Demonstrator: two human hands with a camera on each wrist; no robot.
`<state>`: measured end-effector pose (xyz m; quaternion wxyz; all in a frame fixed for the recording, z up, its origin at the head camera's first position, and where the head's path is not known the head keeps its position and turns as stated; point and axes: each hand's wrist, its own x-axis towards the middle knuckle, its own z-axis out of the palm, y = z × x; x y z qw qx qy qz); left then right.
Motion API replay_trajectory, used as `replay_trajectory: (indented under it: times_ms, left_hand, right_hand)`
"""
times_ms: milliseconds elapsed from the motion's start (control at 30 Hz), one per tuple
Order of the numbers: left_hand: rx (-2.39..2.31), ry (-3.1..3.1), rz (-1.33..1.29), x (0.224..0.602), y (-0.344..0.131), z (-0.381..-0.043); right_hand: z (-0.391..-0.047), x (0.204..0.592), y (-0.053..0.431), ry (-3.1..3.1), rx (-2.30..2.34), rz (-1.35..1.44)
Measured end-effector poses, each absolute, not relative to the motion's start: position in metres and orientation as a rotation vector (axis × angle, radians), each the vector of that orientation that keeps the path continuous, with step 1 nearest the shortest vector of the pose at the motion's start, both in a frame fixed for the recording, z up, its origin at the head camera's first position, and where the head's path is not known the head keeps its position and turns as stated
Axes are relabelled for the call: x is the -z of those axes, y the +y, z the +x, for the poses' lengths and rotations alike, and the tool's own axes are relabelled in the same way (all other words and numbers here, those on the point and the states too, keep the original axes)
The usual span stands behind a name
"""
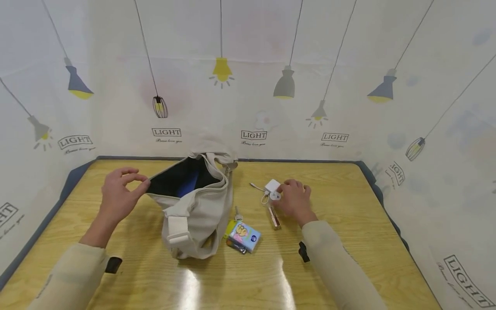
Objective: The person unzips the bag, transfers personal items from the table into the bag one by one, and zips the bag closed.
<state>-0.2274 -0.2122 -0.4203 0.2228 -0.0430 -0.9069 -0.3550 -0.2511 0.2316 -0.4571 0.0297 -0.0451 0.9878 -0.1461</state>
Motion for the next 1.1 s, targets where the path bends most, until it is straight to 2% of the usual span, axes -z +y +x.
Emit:
replay_trajectory:
  times_ms: [500,767,1100]
  left_hand:
    - [0.976,-2.525,-0.101,0.421,-0.212,-0.227]
    - [0.987,-2.513,-0.101,0.420,-0.211,-0.226]
    - [0.979,-2.504,-0.100,0.420,-0.211,-0.227]
  right_hand:
    - [-0.254,0.448,0.235,3.083,0.464,-0.170]
    - [-0.261,0.419,0.228,3.166,0.521,-0.252]
    - [-0.274,0.368,0.192,3.178,0.638,-0.383]
